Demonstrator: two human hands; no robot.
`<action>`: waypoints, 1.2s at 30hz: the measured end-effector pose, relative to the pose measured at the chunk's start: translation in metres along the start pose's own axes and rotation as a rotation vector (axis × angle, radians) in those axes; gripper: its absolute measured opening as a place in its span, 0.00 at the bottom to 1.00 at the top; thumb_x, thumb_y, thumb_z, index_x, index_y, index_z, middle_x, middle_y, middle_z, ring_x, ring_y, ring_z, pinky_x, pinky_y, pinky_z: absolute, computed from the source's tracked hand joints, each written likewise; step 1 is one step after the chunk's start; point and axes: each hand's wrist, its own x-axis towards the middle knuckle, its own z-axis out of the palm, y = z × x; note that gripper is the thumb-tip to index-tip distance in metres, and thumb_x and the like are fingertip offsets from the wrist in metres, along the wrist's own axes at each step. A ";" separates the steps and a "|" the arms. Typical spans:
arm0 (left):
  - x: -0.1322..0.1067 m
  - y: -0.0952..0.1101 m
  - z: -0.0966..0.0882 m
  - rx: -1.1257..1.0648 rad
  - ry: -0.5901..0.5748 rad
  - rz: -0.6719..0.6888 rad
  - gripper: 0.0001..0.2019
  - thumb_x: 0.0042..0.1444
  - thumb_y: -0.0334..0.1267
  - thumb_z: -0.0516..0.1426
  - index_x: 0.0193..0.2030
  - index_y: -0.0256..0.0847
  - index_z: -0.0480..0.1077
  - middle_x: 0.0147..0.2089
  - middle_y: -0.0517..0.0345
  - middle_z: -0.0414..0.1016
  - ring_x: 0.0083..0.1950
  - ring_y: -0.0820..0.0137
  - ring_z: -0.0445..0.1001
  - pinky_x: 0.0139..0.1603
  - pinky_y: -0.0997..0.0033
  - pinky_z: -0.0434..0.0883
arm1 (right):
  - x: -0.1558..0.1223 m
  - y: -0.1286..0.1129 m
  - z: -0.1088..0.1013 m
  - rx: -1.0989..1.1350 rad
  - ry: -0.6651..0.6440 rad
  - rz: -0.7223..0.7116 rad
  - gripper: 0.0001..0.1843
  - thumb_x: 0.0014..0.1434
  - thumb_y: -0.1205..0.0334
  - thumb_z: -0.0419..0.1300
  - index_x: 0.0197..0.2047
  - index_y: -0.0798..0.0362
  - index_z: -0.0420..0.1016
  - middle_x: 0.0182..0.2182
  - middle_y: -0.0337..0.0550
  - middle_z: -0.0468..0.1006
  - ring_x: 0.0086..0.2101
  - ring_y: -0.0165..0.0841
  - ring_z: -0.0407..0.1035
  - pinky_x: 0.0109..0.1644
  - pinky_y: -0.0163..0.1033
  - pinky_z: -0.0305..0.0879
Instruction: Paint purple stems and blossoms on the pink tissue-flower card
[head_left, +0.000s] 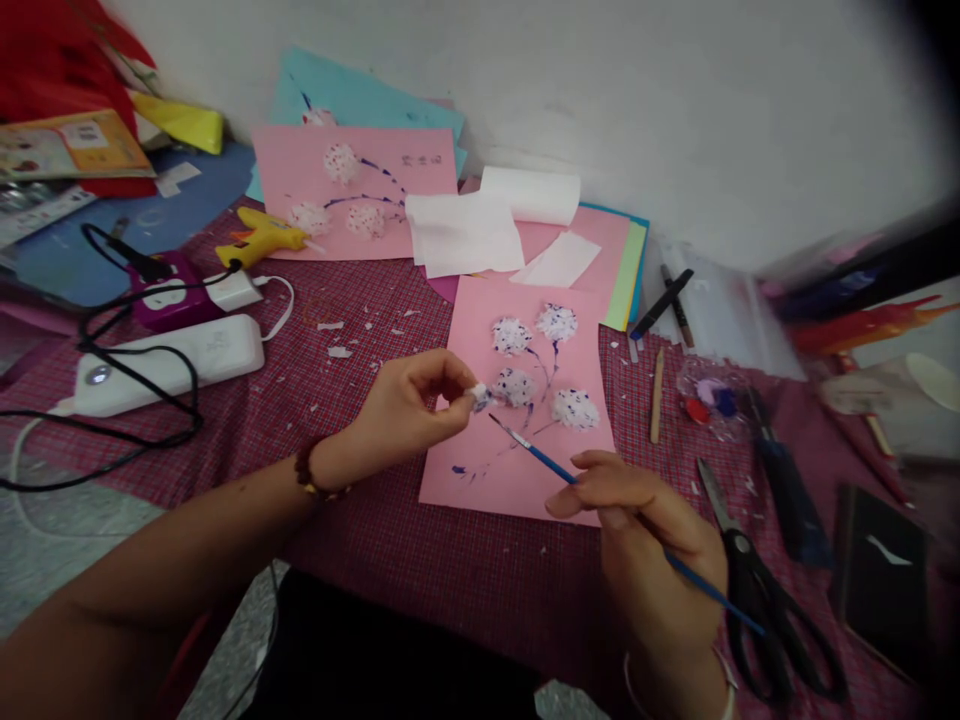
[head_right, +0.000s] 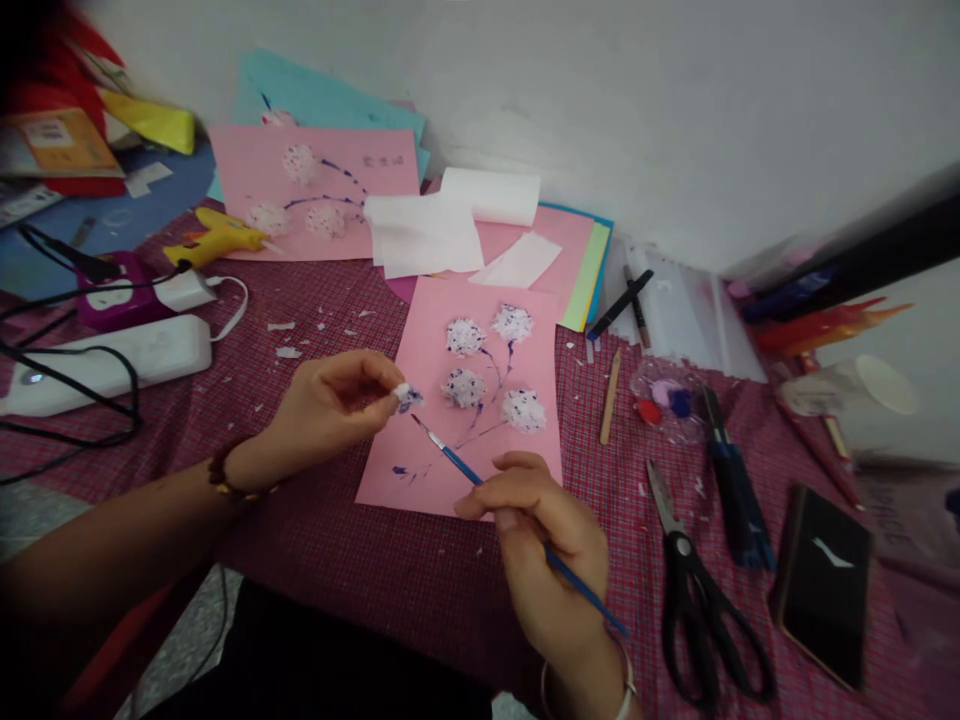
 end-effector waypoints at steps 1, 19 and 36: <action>0.001 0.001 0.000 -0.001 0.018 -0.026 0.02 0.48 0.30 0.60 0.29 0.37 0.70 0.27 0.57 0.74 0.28 0.75 0.71 0.29 0.75 0.71 | 0.000 0.000 0.000 0.010 0.013 0.000 0.13 0.63 0.69 0.53 0.40 0.43 0.77 0.28 0.36 0.80 0.34 0.35 0.74 0.55 0.54 0.64; -0.002 0.003 0.006 0.174 0.004 0.062 0.03 0.48 0.29 0.57 0.26 0.37 0.71 0.26 0.57 0.76 0.27 0.75 0.72 0.28 0.75 0.69 | 0.000 0.001 0.007 -0.162 -0.048 -0.130 0.15 0.58 0.74 0.53 0.40 0.46 0.74 0.32 0.36 0.80 0.35 0.34 0.75 0.56 0.52 0.64; -0.006 -0.002 0.008 0.306 -0.031 0.191 0.04 0.48 0.25 0.57 0.28 0.37 0.69 0.28 0.60 0.74 0.27 0.78 0.70 0.30 0.79 0.68 | 0.005 0.004 0.016 -0.338 -0.140 -0.321 0.16 0.56 0.77 0.53 0.42 0.49 0.72 0.32 0.35 0.80 0.34 0.31 0.75 0.52 0.48 0.66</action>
